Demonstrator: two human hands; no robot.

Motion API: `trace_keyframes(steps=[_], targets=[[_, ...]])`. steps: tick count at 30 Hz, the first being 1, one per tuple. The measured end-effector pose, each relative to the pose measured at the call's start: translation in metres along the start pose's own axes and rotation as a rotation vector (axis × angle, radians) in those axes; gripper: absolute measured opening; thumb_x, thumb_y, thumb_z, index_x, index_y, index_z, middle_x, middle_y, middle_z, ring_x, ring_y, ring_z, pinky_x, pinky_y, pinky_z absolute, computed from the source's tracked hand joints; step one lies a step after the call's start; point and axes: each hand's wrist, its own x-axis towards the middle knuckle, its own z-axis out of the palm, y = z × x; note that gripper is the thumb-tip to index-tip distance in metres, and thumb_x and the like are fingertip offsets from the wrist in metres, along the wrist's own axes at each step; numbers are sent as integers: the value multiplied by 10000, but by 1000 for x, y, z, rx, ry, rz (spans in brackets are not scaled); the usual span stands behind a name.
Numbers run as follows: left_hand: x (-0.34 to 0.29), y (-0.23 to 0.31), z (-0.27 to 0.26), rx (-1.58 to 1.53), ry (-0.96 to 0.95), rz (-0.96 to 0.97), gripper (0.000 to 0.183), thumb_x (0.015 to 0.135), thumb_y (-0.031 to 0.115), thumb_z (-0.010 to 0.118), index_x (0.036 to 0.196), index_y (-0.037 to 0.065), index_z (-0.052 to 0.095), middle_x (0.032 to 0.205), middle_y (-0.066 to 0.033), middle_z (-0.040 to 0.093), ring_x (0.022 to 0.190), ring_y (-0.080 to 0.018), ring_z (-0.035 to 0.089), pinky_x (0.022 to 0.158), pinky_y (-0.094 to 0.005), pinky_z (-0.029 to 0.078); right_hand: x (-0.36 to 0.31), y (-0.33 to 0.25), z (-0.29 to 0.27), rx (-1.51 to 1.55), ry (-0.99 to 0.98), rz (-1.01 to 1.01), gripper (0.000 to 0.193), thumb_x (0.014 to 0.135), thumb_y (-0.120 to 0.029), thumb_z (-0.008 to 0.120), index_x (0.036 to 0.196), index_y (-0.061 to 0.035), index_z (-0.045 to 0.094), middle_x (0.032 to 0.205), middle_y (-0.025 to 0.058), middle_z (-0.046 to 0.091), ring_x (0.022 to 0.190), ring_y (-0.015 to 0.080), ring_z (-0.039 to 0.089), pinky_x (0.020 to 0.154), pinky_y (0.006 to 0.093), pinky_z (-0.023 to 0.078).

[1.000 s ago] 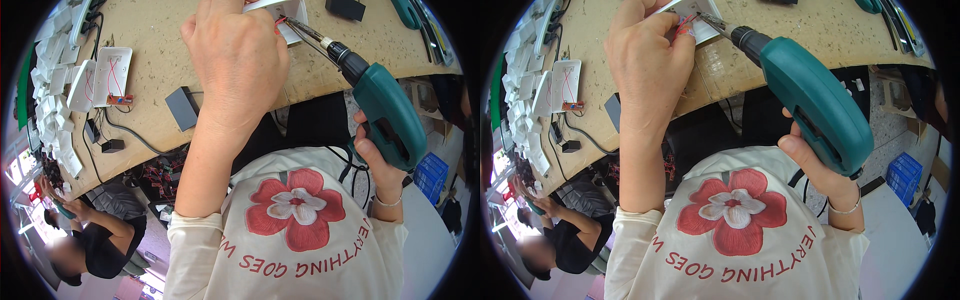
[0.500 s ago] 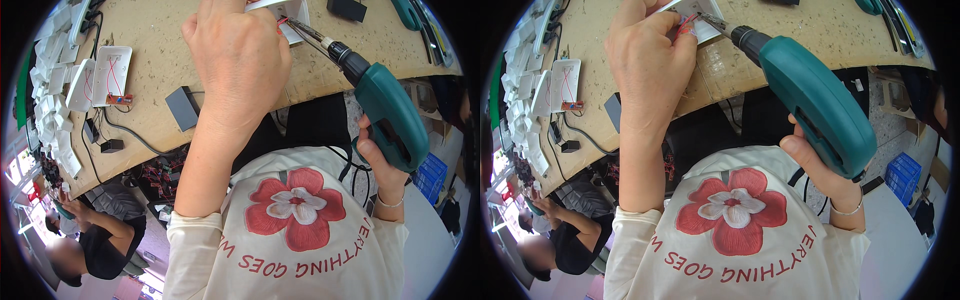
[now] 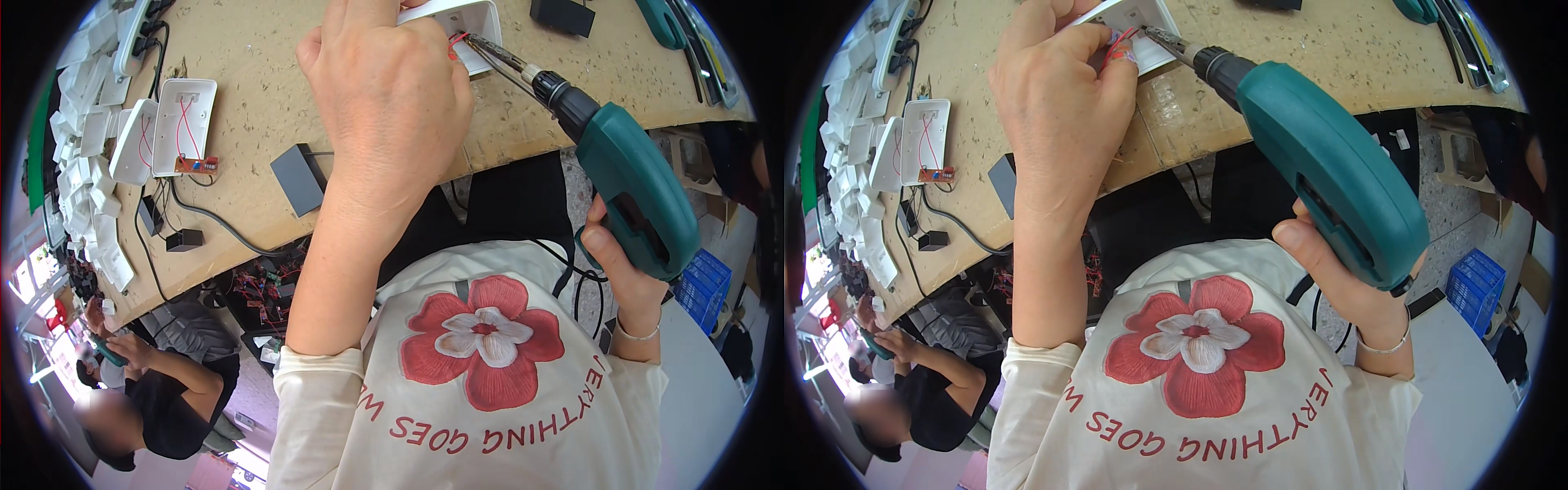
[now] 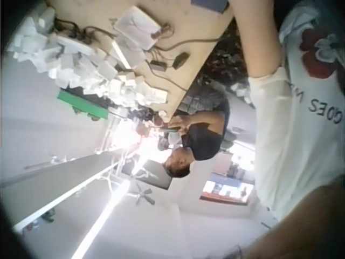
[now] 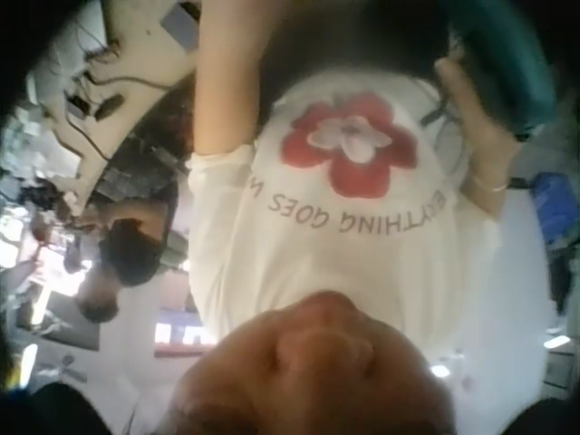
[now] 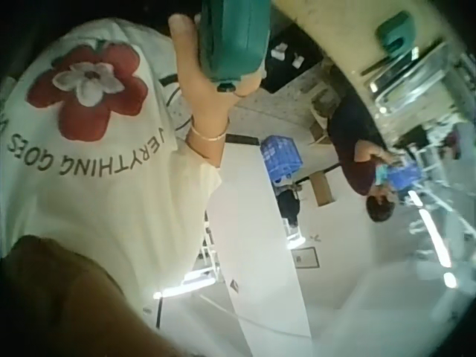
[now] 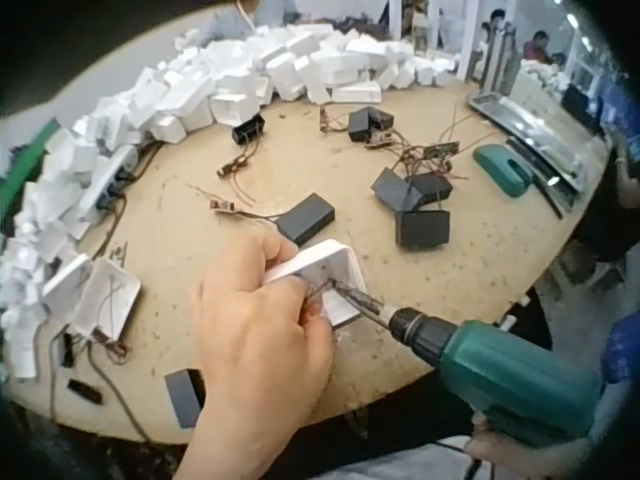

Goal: Soldering electrical wires inside a small plastic enclosure using a soldering gun.

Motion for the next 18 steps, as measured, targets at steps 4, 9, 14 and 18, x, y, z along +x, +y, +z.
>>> trace_keyframes(steps=[4,9,14,18], targets=[[0,0,0,4,-16,-4,58,590,-13,602,644,-19,583,860,-115,554,827,-284,535,713,-382,385,0,-2,4,30,-3,23,384,746,-80,696,1073,30,528,836,60,572,693,117,529,605,231,429],[-1,0,1,12,0,3,58,594,-12,602,647,-20,581,859,-116,558,824,-284,537,711,-380,385,0,-1,3,79,15,15,364,744,-70,697,1059,24,540,877,61,578,701,115,532,611,231,435],[0,0,2,6,1,-2,62,595,-11,604,649,-22,577,868,-119,560,823,-289,537,711,-381,386,0,-3,4,48,-3,35,339,742,-45,692,1045,12,550,888,57,575,729,118,537,642,229,444],[0,1,1,12,-3,-7,61,598,-8,606,649,-22,576,872,-119,560,824,-291,537,717,-382,387,-2,0,2,-39,-20,2,327,743,-34,686,1037,13,552,886,56,574,745,119,536,652,232,445]])
